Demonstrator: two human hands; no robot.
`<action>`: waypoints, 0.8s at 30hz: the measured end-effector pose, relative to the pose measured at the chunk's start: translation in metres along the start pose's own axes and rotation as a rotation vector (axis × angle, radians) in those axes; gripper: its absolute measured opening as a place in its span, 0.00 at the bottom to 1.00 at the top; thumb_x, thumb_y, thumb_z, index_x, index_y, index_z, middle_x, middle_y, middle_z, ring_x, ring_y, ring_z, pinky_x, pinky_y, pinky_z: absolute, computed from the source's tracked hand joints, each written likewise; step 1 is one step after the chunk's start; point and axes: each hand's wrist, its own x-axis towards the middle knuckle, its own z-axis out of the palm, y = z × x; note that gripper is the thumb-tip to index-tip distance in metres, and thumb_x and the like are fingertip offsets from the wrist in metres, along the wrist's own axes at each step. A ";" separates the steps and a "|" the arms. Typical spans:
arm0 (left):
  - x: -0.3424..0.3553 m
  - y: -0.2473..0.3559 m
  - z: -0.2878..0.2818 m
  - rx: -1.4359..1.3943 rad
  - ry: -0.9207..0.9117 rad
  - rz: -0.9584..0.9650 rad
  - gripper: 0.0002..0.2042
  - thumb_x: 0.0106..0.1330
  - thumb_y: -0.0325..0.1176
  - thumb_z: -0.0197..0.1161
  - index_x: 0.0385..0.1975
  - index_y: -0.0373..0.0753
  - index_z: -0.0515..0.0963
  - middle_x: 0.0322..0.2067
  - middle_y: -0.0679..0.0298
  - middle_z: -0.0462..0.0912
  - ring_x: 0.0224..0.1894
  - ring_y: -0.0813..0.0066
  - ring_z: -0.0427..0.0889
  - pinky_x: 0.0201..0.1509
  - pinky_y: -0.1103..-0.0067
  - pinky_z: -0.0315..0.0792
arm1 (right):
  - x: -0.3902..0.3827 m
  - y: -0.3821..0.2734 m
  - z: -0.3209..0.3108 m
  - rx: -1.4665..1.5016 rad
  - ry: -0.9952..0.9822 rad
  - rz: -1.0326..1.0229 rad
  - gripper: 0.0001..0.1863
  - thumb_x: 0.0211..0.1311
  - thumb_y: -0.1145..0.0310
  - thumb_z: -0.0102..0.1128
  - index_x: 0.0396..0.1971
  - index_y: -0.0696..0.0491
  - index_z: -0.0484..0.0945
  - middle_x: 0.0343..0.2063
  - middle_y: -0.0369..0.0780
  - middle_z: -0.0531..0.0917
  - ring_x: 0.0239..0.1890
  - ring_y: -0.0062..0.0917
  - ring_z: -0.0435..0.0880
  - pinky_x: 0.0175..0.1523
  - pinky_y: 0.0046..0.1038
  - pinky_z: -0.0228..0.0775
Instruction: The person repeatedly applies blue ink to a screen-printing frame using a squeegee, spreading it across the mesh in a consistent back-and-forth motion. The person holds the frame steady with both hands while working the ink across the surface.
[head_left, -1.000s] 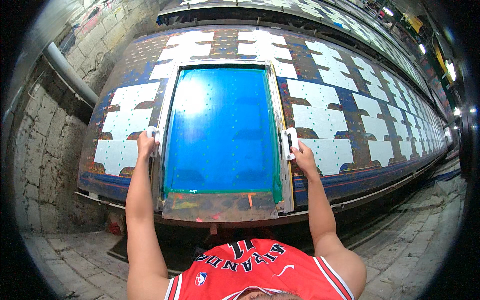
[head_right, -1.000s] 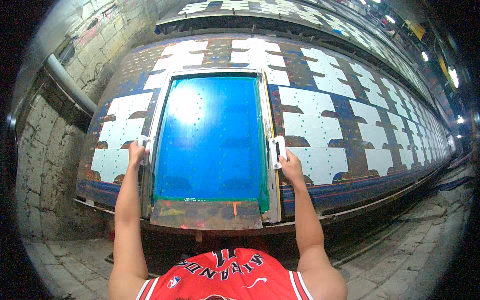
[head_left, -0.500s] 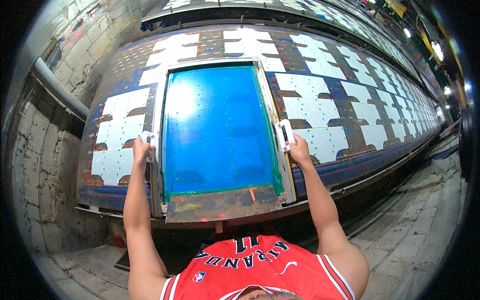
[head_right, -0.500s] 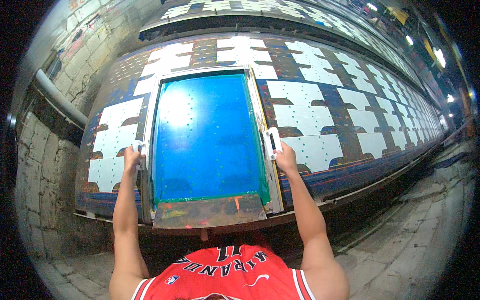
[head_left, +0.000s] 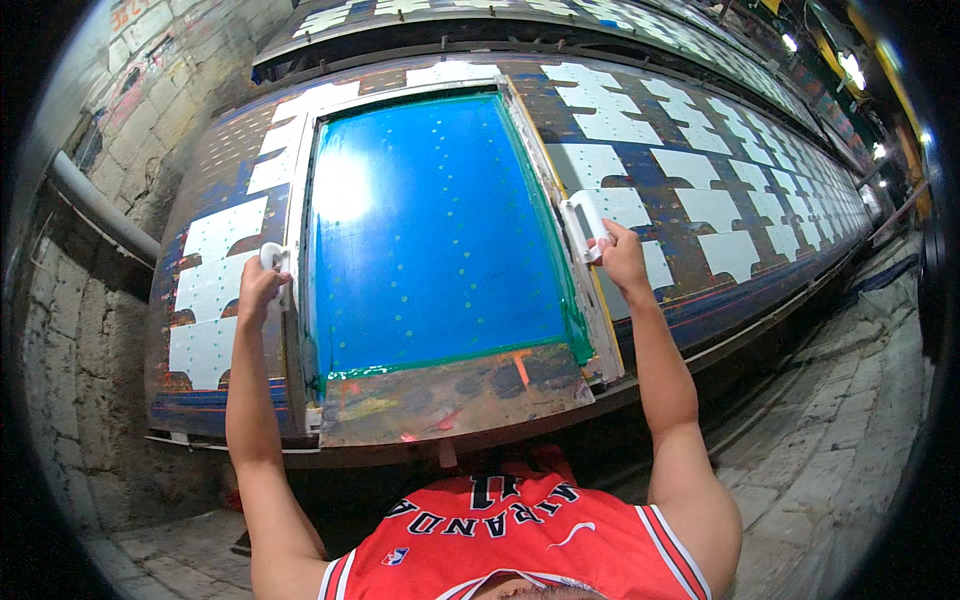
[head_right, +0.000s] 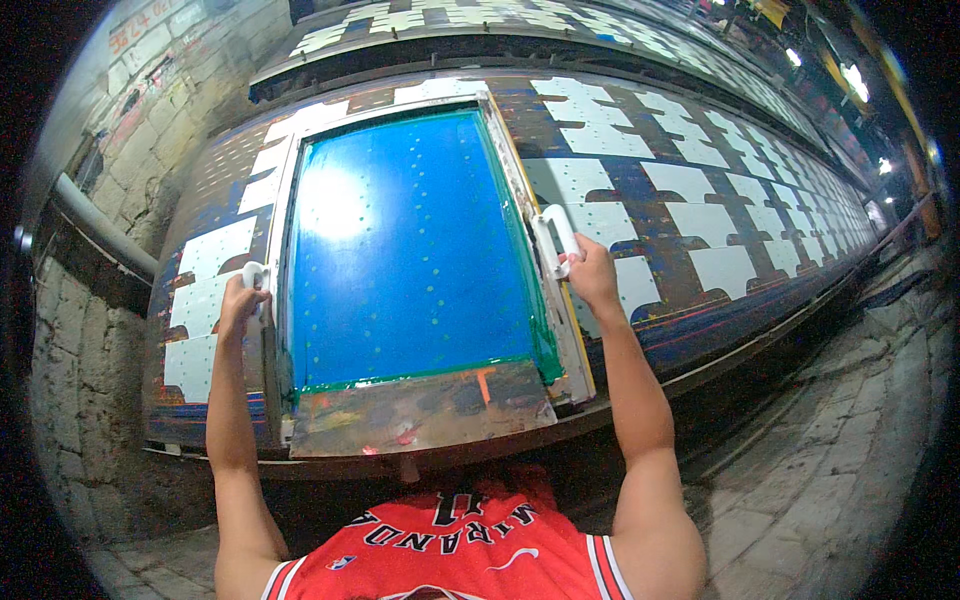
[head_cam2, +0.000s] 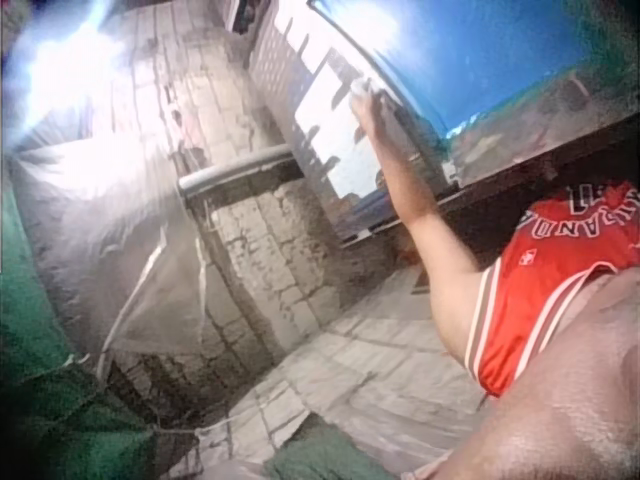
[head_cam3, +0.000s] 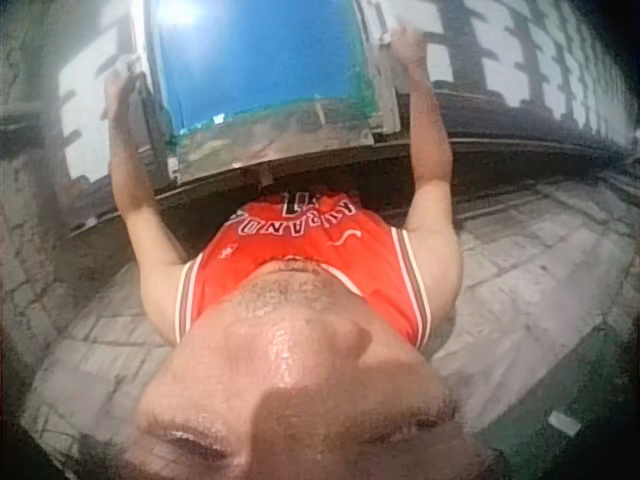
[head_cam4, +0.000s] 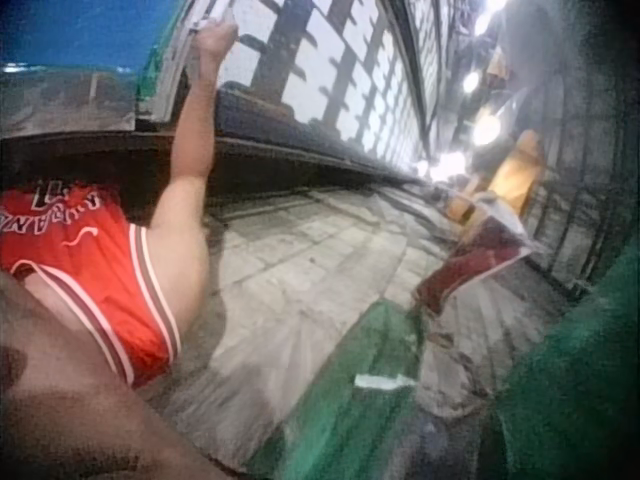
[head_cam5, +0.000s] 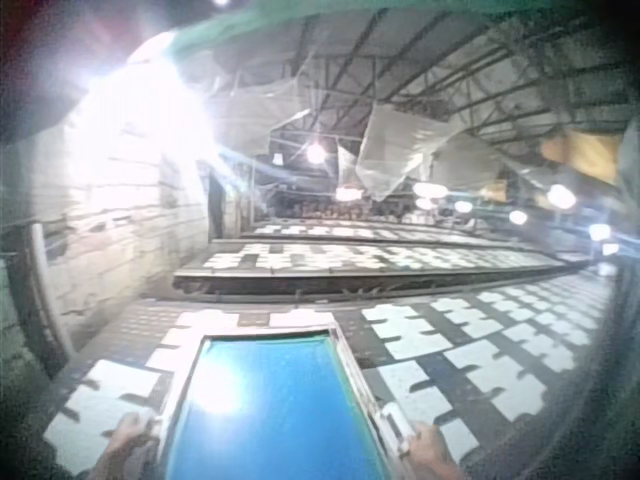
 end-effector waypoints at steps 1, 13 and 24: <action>-0.002 0.009 0.013 -0.057 -0.037 0.022 0.09 0.52 0.23 0.69 0.31 0.31 0.76 0.21 0.64 0.77 0.19 0.76 0.73 0.21 0.74 0.64 | 0.005 0.003 -0.014 0.023 0.000 0.008 0.21 0.64 0.80 0.53 0.57 0.61 0.78 0.36 0.48 0.90 0.39 0.33 0.91 0.46 0.33 0.79; -0.060 0.151 0.227 -0.197 -0.065 0.058 0.10 0.61 0.30 0.67 0.37 0.33 0.75 0.24 0.66 0.74 0.22 0.79 0.72 0.23 0.76 0.66 | 0.077 0.138 -0.223 0.105 0.050 -0.062 0.23 0.64 0.85 0.51 0.59 0.65 0.75 0.38 0.44 0.88 0.39 0.24 0.88 0.43 0.25 0.78; -0.119 0.202 0.294 -0.253 -0.005 0.022 0.13 0.65 0.33 0.64 0.43 0.31 0.76 0.29 0.64 0.75 0.23 0.79 0.72 0.25 0.77 0.66 | 0.098 0.185 -0.300 0.097 -0.005 0.048 0.26 0.67 0.84 0.50 0.65 0.66 0.69 0.39 0.46 0.88 0.37 0.26 0.88 0.40 0.26 0.79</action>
